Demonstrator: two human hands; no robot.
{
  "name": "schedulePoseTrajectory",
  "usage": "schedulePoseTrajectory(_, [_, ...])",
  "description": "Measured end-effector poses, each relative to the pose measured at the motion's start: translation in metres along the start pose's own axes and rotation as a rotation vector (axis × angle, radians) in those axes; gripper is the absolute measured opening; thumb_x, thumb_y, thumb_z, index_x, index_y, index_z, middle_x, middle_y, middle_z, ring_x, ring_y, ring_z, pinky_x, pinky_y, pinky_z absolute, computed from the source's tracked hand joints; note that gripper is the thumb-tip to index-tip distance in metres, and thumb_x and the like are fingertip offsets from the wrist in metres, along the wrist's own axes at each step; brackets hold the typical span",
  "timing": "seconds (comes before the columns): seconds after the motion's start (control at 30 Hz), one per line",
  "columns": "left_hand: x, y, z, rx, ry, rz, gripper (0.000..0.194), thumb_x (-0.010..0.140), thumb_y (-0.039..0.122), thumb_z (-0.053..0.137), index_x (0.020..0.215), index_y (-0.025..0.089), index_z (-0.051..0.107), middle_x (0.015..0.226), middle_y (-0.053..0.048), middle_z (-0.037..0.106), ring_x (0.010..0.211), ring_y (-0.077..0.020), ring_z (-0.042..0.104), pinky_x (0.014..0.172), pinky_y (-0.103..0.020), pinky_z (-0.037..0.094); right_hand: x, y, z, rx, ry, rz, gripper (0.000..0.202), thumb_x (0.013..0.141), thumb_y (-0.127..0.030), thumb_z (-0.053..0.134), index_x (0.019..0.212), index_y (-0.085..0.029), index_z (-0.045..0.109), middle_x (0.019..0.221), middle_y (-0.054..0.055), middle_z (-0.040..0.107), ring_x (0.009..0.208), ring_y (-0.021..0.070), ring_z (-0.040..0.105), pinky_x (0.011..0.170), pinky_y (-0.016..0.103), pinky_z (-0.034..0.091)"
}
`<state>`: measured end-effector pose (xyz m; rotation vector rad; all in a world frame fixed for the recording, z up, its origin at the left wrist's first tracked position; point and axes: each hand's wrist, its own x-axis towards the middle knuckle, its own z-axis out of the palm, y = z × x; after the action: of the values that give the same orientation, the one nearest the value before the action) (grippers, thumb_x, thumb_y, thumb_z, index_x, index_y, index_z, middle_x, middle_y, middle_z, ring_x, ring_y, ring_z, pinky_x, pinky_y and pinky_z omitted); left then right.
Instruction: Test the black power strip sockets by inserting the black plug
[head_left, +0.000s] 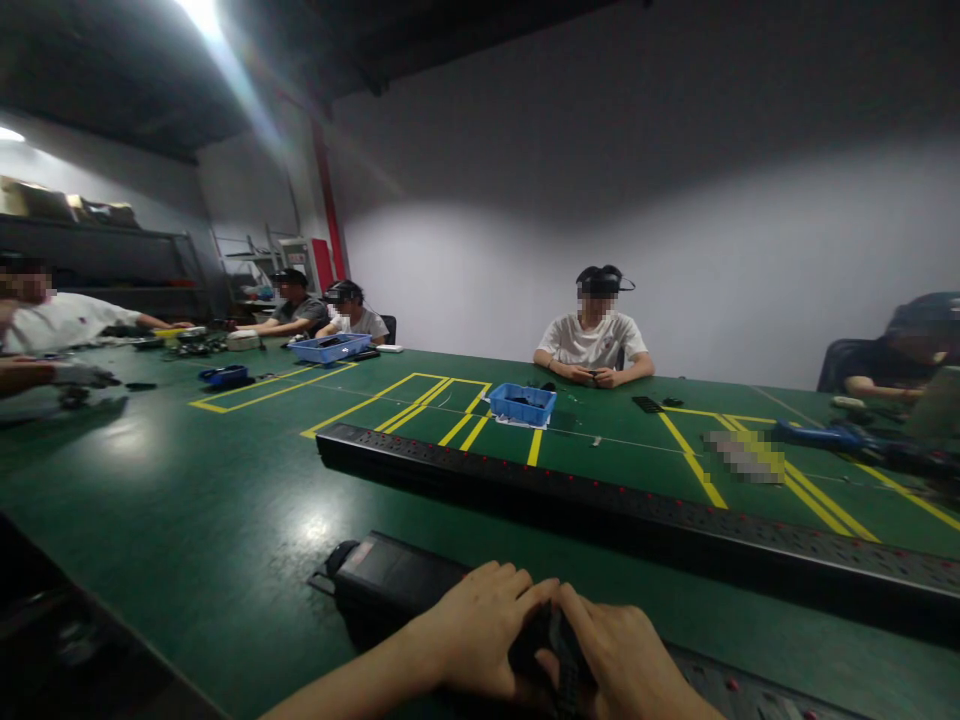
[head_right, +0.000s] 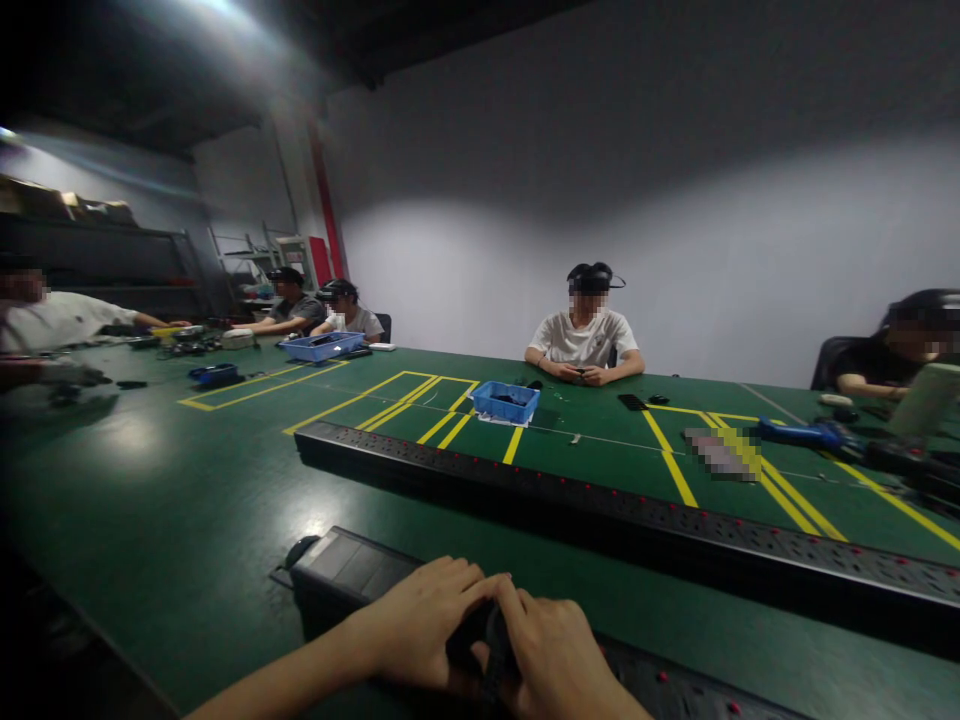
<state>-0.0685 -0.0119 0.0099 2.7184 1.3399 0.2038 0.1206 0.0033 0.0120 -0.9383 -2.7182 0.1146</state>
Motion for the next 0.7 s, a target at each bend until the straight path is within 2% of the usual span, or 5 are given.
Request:
schedulePoseTrajectory(0.17, [-0.0005,0.0029,-0.0037,0.019,0.021,0.019,0.074,0.063,0.06,0.057,0.123,0.022,0.035,0.1,-0.006,0.055,0.089,-0.0261,0.052,0.079,-0.037,0.039,-0.0031,-0.0065,-0.0091,0.0,0.005,0.017,0.021,0.081,-0.027,0.046,0.099,-0.019,0.041,0.084,0.003,0.063,0.07,0.0168,0.06,0.057,0.024,0.036])
schedulePoseTrajectory(0.37, [-0.0031,0.0036,-0.0031,0.015,0.038,0.015,0.072,0.064,0.051,0.061,0.124,0.022,0.034,0.099,-0.006,0.054,0.088,-0.0254,0.052,0.078,-0.036,0.039,-0.0027,-0.0047,-0.0079,-0.011,-0.011,0.021,0.02,0.082,-0.03,0.044,0.099,-0.019,0.041,0.086,0.004,0.063,0.07,0.0165,0.059,0.056,0.024,0.034])
schedulePoseTrajectory(0.7, [-0.0016,0.0038,-0.0025,-0.025,0.046,0.011,0.07,0.063,0.046,0.061,0.123,0.022,0.035,0.1,-0.004,0.055,0.088,-0.0247,0.052,0.078,-0.036,0.039,-0.0025,-0.0057,-0.0117,0.004,-0.062,0.037,0.026,0.081,-0.033,0.045,0.103,-0.019,0.042,0.09,0.004,0.063,0.073,0.0177,0.059,0.058,0.025,0.036])
